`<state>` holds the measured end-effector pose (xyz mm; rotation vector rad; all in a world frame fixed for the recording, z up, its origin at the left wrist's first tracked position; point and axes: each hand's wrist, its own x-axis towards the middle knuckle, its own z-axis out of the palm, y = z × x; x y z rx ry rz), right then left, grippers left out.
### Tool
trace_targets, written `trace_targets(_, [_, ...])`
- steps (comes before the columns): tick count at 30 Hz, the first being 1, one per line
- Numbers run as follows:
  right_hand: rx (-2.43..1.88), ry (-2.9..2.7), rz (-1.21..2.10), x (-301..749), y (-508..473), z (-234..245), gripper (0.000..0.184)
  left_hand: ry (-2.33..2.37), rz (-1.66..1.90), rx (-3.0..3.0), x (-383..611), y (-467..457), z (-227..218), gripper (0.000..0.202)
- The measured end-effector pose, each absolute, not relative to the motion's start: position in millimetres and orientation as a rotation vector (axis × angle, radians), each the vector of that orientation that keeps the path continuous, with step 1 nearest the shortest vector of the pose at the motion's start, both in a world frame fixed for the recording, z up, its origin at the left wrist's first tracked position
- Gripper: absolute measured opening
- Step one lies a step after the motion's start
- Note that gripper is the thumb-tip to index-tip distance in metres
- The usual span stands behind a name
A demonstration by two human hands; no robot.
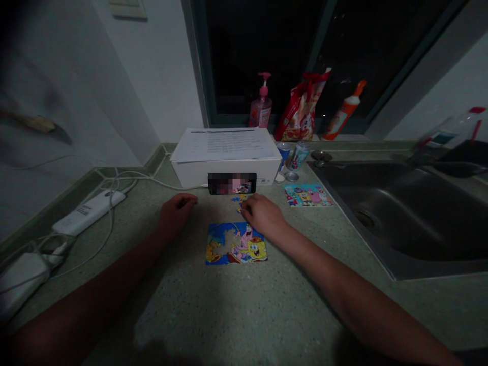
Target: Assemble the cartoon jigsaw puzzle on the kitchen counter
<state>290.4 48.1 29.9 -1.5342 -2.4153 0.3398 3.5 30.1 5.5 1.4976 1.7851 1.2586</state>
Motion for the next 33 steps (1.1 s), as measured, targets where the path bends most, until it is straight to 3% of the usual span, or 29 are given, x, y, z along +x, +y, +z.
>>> trace_targets(9, [-1.431,-2.432,0.311,292.5,47.2,26.3,0.018,1.786,1.242,1.511,4.7,28.2,6.9,0.011])
trace_targets(19, [-1.262,-2.448,0.272,300.0,51.7,16.2,0.031,1.773,1.244,1.524,3.8,30.0,5.1,0.011])
trace_targets(33, [-1.448,-2.380,0.297,297.1,47.6,24.5,0.019,1.803,1.214,1.520,5.0,28.8,7.2,0.011])
